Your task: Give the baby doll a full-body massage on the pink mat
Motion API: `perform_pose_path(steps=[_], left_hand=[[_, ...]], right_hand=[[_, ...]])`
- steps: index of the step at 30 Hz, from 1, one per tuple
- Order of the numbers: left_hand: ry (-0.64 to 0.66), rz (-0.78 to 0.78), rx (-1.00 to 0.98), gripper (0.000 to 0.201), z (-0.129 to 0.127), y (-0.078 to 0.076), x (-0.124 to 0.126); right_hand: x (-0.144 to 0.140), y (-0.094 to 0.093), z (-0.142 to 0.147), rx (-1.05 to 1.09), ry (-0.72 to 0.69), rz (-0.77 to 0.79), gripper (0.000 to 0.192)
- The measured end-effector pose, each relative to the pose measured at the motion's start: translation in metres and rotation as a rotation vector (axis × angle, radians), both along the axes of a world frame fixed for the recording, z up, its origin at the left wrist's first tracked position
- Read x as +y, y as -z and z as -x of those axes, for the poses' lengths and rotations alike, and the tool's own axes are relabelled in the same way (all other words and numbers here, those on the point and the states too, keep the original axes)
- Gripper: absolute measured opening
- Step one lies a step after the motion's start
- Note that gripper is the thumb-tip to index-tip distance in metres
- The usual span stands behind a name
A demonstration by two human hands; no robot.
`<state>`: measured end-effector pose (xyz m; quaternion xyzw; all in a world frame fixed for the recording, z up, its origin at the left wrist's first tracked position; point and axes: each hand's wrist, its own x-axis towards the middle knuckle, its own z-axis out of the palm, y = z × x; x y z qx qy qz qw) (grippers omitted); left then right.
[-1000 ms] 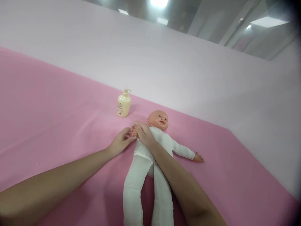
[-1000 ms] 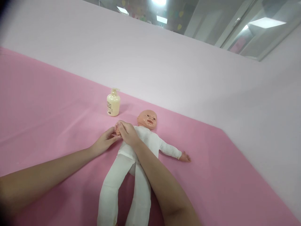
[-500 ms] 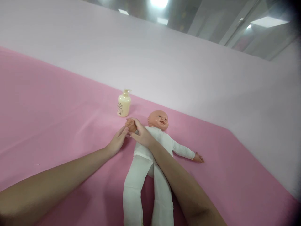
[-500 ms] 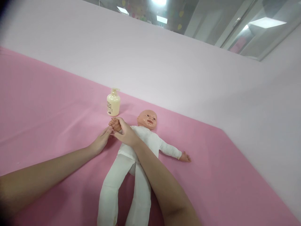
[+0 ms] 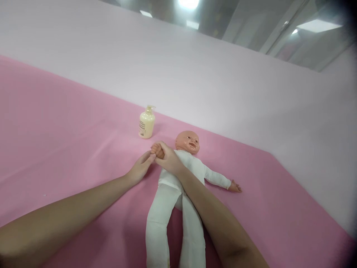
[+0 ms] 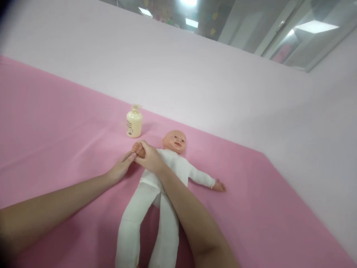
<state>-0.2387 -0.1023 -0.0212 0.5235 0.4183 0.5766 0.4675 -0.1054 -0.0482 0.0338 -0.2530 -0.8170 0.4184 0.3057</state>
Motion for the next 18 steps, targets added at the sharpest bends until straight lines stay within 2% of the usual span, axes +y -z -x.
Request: perform_pose_path(steps=[8, 13, 18], left_hand=[[-0.011, -0.014, 0.022, 0.05, -0.0009, 0.0017, -0.0005], [0.028, -0.074, 0.046, 0.053, 0.001, 0.0069, 0.0002], [0.042, -0.072, 0.088, 0.047, 0.002, 0.008, 0.0]], right_hand=[[-0.0005, 0.0003, -0.0018, 0.002, 0.105, 0.006, 0.015], [-0.0002, 0.0, -0.0025, -0.054, 0.2, -0.074, 0.021], [-0.0002, 0.0008, -0.004, 0.013, 0.183, -0.038, 0.028]])
